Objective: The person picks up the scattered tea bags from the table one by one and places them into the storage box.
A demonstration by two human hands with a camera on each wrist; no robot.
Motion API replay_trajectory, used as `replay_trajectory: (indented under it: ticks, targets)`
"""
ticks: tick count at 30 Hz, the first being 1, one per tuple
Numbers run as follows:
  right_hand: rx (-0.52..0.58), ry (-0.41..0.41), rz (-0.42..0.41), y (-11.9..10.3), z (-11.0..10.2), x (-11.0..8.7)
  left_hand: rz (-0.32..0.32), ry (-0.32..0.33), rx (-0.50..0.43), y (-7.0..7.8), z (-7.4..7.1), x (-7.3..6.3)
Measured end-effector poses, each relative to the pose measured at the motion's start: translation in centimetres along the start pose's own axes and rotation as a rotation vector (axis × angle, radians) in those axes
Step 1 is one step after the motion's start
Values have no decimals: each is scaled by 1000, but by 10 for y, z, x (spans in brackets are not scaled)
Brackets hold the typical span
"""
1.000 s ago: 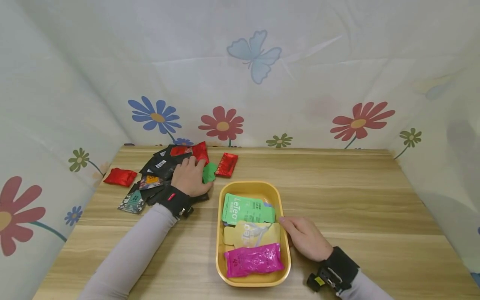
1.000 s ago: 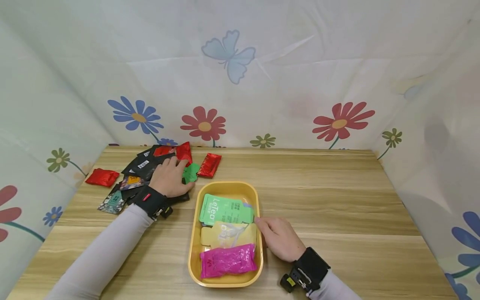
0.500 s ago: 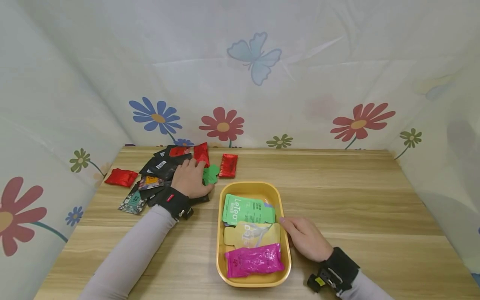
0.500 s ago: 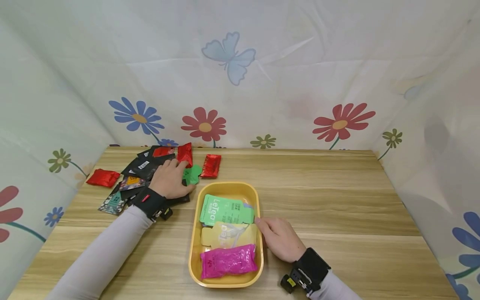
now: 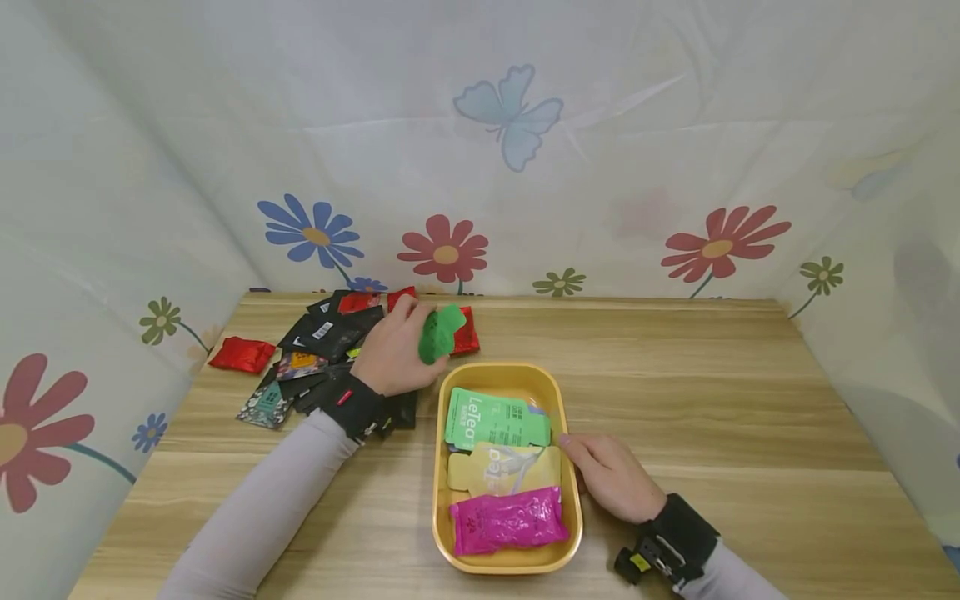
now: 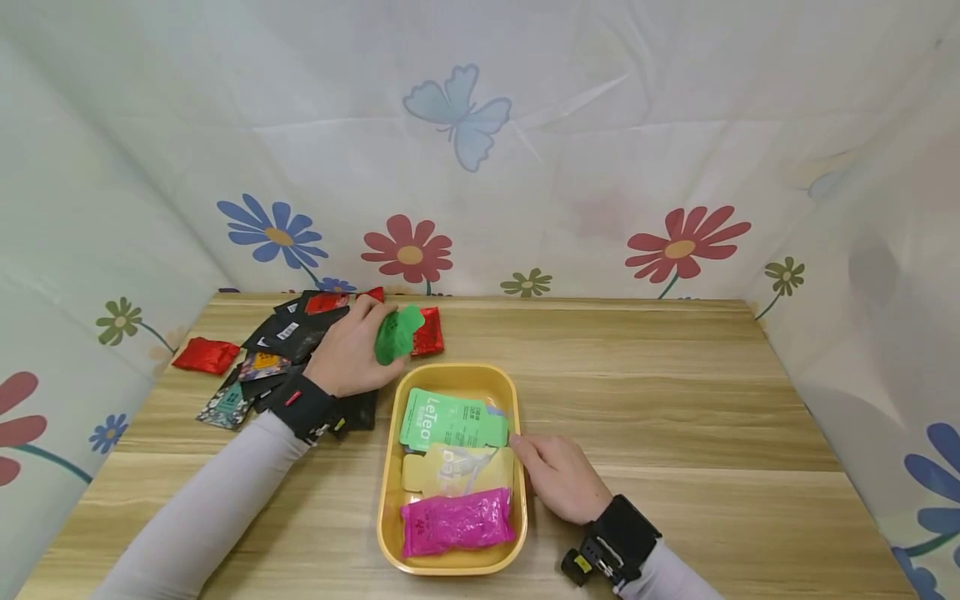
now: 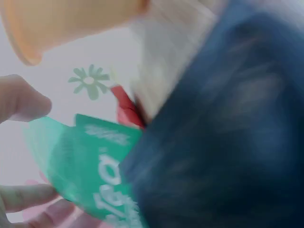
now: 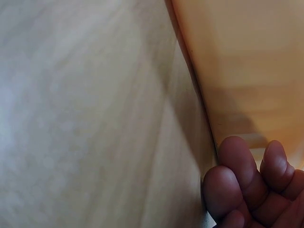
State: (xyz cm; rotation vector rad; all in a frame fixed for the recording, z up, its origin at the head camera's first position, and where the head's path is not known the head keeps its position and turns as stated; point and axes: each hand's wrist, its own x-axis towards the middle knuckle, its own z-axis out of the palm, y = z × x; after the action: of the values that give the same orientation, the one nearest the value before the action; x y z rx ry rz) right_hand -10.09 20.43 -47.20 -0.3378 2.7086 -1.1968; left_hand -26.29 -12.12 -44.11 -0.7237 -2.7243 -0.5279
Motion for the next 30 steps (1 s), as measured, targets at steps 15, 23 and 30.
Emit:
replay_trajectory:
  ticks: [15,23,30]
  targets:
    - [-3,-1,-21,2,-1,3,391,66,-15,79,-33,-16]
    - [6,-3,-15,2,0,2,500,-63,0,117,-36,-37]
    - [15,11,-19,4,1,1,459,-257,-12,118,-31,-49]
